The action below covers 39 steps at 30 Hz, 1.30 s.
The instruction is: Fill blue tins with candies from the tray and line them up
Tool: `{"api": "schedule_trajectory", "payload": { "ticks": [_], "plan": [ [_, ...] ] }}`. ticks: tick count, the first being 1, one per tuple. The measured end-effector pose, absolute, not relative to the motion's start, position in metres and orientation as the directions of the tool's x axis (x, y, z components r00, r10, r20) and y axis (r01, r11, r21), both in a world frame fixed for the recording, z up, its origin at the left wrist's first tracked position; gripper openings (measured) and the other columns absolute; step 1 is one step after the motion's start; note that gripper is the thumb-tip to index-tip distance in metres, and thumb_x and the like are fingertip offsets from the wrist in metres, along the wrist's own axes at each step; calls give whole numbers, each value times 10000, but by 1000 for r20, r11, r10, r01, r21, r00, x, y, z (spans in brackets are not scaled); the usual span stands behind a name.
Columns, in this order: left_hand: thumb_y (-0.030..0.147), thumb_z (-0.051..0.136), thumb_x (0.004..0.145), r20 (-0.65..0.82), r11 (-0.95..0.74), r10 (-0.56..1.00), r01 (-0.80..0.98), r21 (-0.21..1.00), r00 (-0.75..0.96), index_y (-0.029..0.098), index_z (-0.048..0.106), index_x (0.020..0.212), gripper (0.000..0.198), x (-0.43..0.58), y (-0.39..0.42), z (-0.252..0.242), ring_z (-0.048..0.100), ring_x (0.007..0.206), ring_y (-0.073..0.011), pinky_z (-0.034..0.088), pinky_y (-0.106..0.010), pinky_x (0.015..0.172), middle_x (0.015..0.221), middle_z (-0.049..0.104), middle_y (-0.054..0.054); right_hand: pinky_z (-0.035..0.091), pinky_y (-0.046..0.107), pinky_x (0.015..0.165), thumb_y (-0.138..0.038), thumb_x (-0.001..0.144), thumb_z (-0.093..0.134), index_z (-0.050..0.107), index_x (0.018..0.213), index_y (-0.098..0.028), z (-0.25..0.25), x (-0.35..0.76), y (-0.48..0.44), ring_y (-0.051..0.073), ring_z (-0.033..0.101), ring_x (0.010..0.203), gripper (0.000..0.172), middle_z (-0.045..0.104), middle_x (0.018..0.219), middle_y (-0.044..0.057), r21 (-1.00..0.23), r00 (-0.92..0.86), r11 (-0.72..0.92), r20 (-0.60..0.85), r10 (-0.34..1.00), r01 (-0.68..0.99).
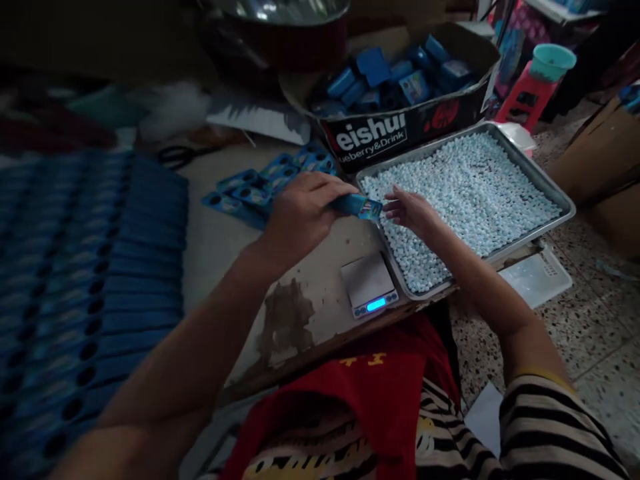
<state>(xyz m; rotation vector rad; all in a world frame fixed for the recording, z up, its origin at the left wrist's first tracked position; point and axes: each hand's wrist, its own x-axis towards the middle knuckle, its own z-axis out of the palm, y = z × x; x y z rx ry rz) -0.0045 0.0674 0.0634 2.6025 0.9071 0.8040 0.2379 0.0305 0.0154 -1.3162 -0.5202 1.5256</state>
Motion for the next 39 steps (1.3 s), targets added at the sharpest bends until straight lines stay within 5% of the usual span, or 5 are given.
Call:
{"api": "schedule_trajectory", "payload": {
  "ticks": [6, 19, 25, 31, 39],
  "plan": [
    [95, 571, 989, 483, -845, 535, 438, 308, 693, 275, 862, 1296, 460, 19, 93, 79, 742, 1367, -337, 566, -514, 1273, 1370, 835, -80, 269, 169, 410, -627, 1259, 337, 542, 911, -236, 12, 233, 43, 131, 528, 501, 563, 738, 717, 82, -593, -104, -529, -601, 793, -607],
    [247, 612, 1103, 559, -793, 598, 526, 307, 574, 329, 863, 1212, 286, 34, 94, 38, 733, 1374, -316, 400, -655, 1360, 1310, 863, 18, 394, 153, 406, -572, 1256, 375, 542, 985, -240, 5, 233, 42, 132, 529, 530, 461, 646, 736, 38, -401, -134, -493, -656, 743, -772],
    [290, 838, 987, 492, -594, 799, 575, 562, 345, 261, 849, 1225, 239, 22, 89, 8, 781, 1275, -338, 559, -567, 1262, 1270, 858, -61, 362, 142, 404, -467, 1256, 397, 604, 1013, -213, 9, 236, 40, 137, 530, 572, 408, 655, 761, 60, -426, -105, -502, -674, 731, -753],
    [464, 1008, 799, 196, -213, 976, 215, 953, 99, 239, 682, 1249, 599, -10, 38, -22, 827, 1152, -281, 696, -419, 1070, 1218, 825, -71, 314, 110, 415, -152, 1161, 500, 663, 1052, -161, 15, 241, 37, 93, 476, 543, 196, 633, 719, 22, -530, -35, -484, -648, 761, -697],
    [399, 982, 752, -107, 103, 991, 52, 993, 75, 253, 633, 1144, 545, -26, -65, -50, 819, 1083, -242, 692, -358, 1014, 1111, 815, -32, 309, 103, 418, -132, 1086, 628, 642, 1011, -192, 2, 254, 48, 75, 485, 522, 97, 637, 704, -10, -634, 9, -461, -595, 804, -621]
  ]
}}
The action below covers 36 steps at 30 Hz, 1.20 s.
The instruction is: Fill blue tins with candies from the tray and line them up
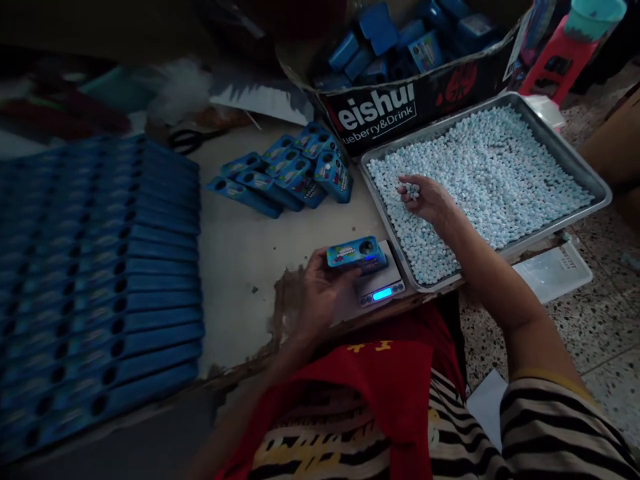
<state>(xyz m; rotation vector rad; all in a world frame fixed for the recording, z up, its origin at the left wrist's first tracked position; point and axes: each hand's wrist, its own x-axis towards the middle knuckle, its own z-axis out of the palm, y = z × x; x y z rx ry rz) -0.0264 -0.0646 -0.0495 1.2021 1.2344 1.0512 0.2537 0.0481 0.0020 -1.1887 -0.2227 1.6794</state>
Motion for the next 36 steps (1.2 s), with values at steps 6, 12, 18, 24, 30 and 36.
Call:
{"api": "schedule_trajectory", "payload": {
  "ticks": [6, 12, 18, 24, 30, 36],
  "plan": [
    [505, 1108, 635, -6, 5, 999, 24, 1000, 47, 264, 682, 1291, 818, -46, -72, -71, 811, 1274, -303, 667, -443, 1154, 1319, 813, -97, 347, 102, 447, -73, 997, 740, 681, 956, -157, 7, 252, 42, 55, 512, 528, 111, 688, 720, 10, -785, 127, -388, -501, 856, -484],
    [519, 993, 786, -17, 33, 997, 196, 980, -80, 220, 753, 1266, 614, -115, -84, -63, 836, 1189, -314, 681, -518, 1156, 1216, 845, -116, 257, 93, 406, -225, 1050, 854, 712, 940, -154, 24, 254, 21, 25, 425, 473, 193, 616, 664, -32, -849, 40, -382, -424, 905, -364],
    [465, 919, 835, -67, 121, 976, 261, 958, -207, 234, 792, 1116, 385, -137, -105, -68, 843, 1064, -284, 713, -472, 1069, 1102, 854, -87, 358, 91, 448, -184, 992, 901, 707, 920, -180, 44, 272, -7, 35, 503, 545, 206, 650, 732, -29, -834, 26, -442, -476, 879, -330],
    [374, 927, 861, 144, -85, 966, 259, 962, -216, 238, 793, 1178, 370, -127, -97, -62, 842, 1095, -283, 689, -485, 1111, 1114, 854, -58, 451, 93, 509, -90, 888, 877, 787, 944, -154, 48, 286, -39, 45, 576, 599, 123, 731, 789, 7, -866, 125, -454, -484, 866, -210],
    [372, 918, 878, 223, -168, 959, 285, 944, -176, 237, 783, 1206, 379, -128, -84, -63, 842, 1120, -268, 694, -463, 1100, 1128, 854, -45, 463, 138, 502, -235, 879, 992, 842, 995, -153, 64, 268, -57, 72, 595, 602, 206, 768, 787, 39, -920, 101, -390, -393, 914, -49],
    [386, 908, 901, 183, -137, 968, 248, 959, -173, 250, 803, 1200, 345, -129, -92, -69, 852, 1102, -281, 702, -465, 1084, 1124, 862, -56, 499, 205, 540, -396, 909, 1033, 806, 985, -195, 90, 238, -56, 120, 670, 679, 313, 726, 790, 20, -928, 8, -350, -352, 936, 128]
  ]
}}
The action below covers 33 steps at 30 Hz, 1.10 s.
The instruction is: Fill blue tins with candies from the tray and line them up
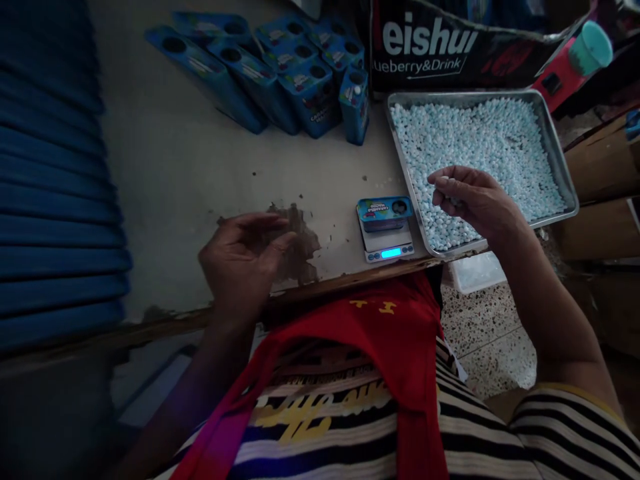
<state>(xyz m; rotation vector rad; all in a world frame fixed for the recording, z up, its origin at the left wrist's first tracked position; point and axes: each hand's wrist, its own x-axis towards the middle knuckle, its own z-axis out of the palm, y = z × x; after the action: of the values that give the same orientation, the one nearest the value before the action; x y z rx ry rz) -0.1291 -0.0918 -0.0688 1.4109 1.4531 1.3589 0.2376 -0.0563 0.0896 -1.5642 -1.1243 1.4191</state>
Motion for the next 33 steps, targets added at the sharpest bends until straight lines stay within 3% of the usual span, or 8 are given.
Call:
{"api": "schedule_trajectory", "payload": {
  "ticks": [8, 15, 20, 23, 26, 29, 31, 33],
  "plan": [
    [326, 924, 947, 263, -228, 959, 265, 937, -108, 264, 817, 1219, 298, -114, -87, -60, 845, 1133, -298, 679, -513, 1119, 1152, 858, -57, 497, 239, 569, -413, 887, 1035, 824, 1000, -208, 96, 221, -54, 129, 658, 721, 315, 724, 829, 15, -928, -50, -341, -352, 935, 151],
    [271, 998, 931, 354, -391, 920, 334, 858, 168, 258, 758, 1370, 500, -67, -72, -34, 804, 1238, -285, 677, -440, 1130, 1316, 817, -63, 477, 257, 598, -422, 800, 1050, 918, 1027, -219, 84, 217, -57, 112, 585, 660, 332, 713, 742, -9, -929, -67, -302, -322, 944, 214],
    [354, 1072, 874, 355, -439, 896, 416, 796, 266, 280, 732, 1486, 705, -36, -58, -25, 736, 1371, -346, 612, -506, 1223, 1445, 772, -101, 494, 286, 643, -429, 790, 1030, 936, 1000, -238, 74, 214, -55, 140, 598, 686, 299, 719, 742, -1, -920, -112, -261, -304, 946, 292],
    [374, 1082, 864, 329, -484, 863, 440, 757, 383, 255, 735, 1476, 714, -16, -53, -18, 720, 1374, -368, 594, -538, 1230, 1460, 775, -129, 493, 309, 636, -495, 827, 981, 943, 1057, -272, 73, 231, -56, 165, 575, 668, 323, 665, 708, 1, -921, -14, -263, -279, 960, 287],
    [312, 969, 982, 272, -543, 798, 445, 712, 538, 212, 762, 1387, 466, -4, -46, -15, 750, 1284, -346, 619, -506, 1165, 1321, 818, -131, 597, 449, 807, -544, 857, 909, 931, 1111, -341, 60, 265, -51, 281, 706, 858, 326, 796, 920, 74, -836, 117, -166, -122, 986, 523],
    [277, 918, 1015, 272, -565, 787, 472, 677, 553, 208, 760, 1328, 357, -15, -39, -8, 765, 1260, -341, 634, -491, 1140, 1294, 824, -133, 564, 677, 1088, -447, 846, 880, 902, 1139, -426, 37, 298, -41, 471, 750, 1273, 294, 760, 1554, 167, -558, 69, -21, 66, 995, 829],
    [266, 923, 1009, 321, -553, 819, 505, 663, 476, 224, 750, 1321, 360, -40, -30, 2, 776, 1264, -341, 641, -488, 1131, 1301, 821, -129, 565, 672, 1149, -496, 876, 844, 877, 1187, -504, 23, 311, -36, 484, 697, 1481, 312, 660, 1723, 118, -597, 96, -52, 42, 994, 800],
    [209, 922, 999, 384, -524, 852, 552, 649, 356, 237, 743, 1326, 374, -76, -11, 19, 784, 1273, -331, 641, -477, 1127, 1313, 816, -118, 590, 620, 1175, -550, 881, 832, 862, 1192, -530, 13, 315, -33, 452, 672, 1556, 313, 705, 1679, 93, -702, 151, -111, -6, 989, 703]
  ]
}}
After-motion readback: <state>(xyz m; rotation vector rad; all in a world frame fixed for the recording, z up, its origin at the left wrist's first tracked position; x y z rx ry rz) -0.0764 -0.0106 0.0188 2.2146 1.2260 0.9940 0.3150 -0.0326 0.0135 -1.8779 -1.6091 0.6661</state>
